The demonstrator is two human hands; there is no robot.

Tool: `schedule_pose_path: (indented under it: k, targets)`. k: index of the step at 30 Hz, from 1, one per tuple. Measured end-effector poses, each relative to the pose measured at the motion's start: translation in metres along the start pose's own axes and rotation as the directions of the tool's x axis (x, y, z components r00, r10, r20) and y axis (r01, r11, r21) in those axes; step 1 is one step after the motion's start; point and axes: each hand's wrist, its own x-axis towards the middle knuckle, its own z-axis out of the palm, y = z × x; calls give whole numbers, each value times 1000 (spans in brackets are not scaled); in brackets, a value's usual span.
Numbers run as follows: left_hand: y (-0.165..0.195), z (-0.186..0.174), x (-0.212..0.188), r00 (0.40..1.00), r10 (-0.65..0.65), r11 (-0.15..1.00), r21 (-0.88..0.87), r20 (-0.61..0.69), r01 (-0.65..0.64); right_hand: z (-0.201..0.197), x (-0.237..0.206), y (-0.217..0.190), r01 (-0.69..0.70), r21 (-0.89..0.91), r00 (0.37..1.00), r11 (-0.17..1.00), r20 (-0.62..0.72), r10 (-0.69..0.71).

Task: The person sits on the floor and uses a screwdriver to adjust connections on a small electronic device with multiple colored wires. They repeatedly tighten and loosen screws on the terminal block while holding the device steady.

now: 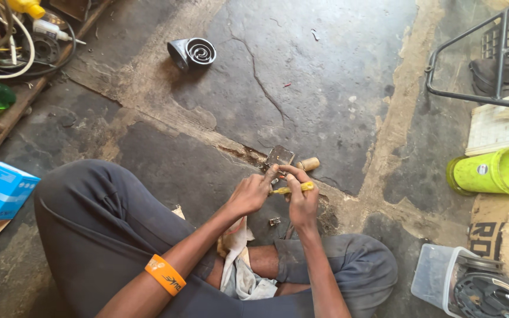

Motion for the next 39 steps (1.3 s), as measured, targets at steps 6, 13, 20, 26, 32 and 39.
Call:
schedule_pose_path:
  k: [6,13,20,26,32,39]
  targets:
    - [-12,-1,8,987,53,997,62,-150,-44,20,-24,-24,291,-265,955,919,141,-261]
    - [-14,-18,28,962,-181,894,-441,-204,74,38,-41,-32,629,-414,777,659,292,-558]
    - [-10,-52,28,998,-50,327,-945,-41,-22,42,-39,-13,465,-51,871,884,204,-447]
    - [4,-46,22,995,89,316,-947,-37,-63,18,-16,-3,56,369,976,928,176,-129]
    - [7,-46,15,989,139,388,-915,-59,-109,9,-12,6,78,361,977,929,159,-144]
    - [14,-43,11,986,147,441,-887,-78,-135,1,-11,9,99,365,977,926,140,-160]
